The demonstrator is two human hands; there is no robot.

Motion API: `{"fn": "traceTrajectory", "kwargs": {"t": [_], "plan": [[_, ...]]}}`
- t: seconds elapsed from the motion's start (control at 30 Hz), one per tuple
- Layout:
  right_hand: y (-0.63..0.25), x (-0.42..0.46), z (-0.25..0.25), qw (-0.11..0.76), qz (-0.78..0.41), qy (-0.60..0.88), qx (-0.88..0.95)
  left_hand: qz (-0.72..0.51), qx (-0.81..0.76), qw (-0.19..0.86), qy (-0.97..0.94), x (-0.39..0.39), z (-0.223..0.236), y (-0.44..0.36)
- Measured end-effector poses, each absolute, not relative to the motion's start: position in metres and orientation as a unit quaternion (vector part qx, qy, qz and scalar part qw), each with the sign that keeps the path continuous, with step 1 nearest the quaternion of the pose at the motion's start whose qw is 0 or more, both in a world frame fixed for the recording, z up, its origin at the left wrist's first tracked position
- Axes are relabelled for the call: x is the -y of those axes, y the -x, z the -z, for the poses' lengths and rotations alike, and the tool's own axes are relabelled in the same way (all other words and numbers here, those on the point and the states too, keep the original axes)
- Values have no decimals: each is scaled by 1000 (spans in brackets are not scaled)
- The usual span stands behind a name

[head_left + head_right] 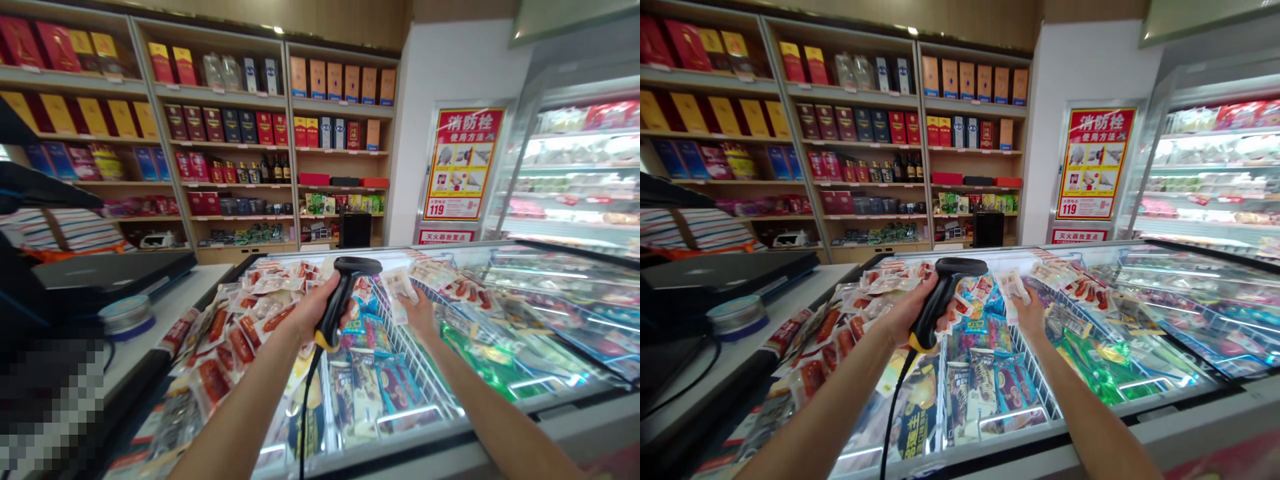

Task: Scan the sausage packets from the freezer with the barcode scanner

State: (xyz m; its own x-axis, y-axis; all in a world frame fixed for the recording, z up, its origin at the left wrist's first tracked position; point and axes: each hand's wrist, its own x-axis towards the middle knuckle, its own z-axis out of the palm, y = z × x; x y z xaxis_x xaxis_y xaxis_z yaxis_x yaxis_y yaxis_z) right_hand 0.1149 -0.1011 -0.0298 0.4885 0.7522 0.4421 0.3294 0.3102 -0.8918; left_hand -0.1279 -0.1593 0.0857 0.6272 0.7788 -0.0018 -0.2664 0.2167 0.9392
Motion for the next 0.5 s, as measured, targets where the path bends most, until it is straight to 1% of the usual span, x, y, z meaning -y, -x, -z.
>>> {"fn": "traceTrajectory", "kwargs": {"t": [0.07,0.13,0.23,0.33,0.5], "plan": [[-119,102,29,652,-141,577,472,-360,-282,704,-543,152,-85,124],[-124,103,29,643,-122,587,477,-371,-276,700,-545,148,-78,122],[-129,103,29,635,-114,594,480,-372,-236,731,-520,148,-60,121],[-130,103,28,634,-128,596,476,-341,-227,768,-492,151,-43,119],[-129,102,25,629,-127,599,479,-314,-230,789,-476,152,-36,114]]}}
